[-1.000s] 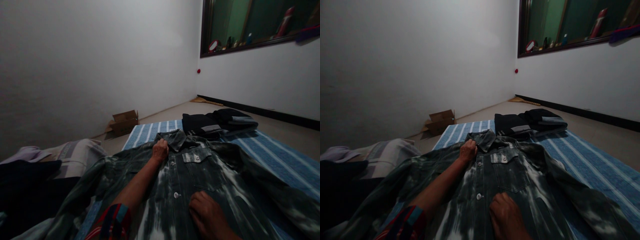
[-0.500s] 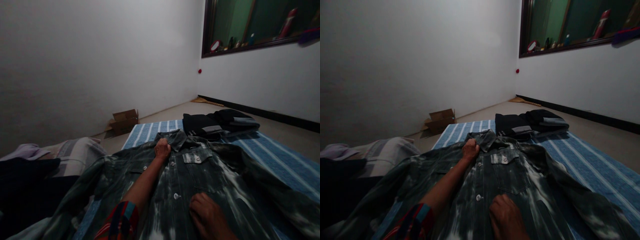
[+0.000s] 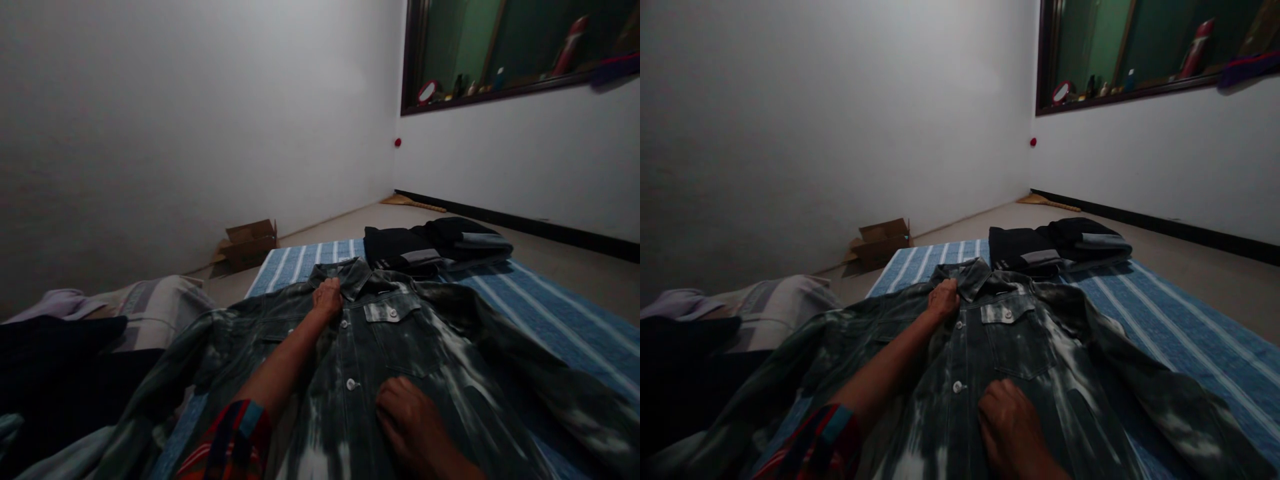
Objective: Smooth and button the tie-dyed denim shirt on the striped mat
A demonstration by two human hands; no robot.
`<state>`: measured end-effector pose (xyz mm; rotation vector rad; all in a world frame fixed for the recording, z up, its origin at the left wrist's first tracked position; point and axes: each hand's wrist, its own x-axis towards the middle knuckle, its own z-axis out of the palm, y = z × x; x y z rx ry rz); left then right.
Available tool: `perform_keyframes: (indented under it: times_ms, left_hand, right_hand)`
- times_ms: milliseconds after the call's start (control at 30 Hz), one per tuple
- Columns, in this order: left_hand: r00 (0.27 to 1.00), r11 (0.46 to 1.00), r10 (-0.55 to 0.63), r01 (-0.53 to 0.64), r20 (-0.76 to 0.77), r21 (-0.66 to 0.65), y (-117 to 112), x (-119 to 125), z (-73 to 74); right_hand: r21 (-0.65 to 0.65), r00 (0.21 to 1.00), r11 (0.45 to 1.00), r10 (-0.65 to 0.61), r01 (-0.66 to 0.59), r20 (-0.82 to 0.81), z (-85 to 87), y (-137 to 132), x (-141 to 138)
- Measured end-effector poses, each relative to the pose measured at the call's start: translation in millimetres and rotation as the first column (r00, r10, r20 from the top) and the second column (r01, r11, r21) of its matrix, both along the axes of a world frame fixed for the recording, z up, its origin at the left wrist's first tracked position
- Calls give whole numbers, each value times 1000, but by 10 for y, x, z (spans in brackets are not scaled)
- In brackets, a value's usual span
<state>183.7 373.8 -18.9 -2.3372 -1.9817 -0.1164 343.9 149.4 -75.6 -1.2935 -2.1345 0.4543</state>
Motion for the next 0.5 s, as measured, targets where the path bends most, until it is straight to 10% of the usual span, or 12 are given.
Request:
perform_keyframes:
  times_ms: [367,500]
  left_hand:
    - [983,989,-126,135,136,-62,-726,-315,87]
    - [973,989,-115,130,199,-65,-1052,-557,62]
  right_hand:
    - [-79,978,977,-190,196,86,389,-51,683]
    - [-206,853,834,-462,511,244,331,-152,1152]
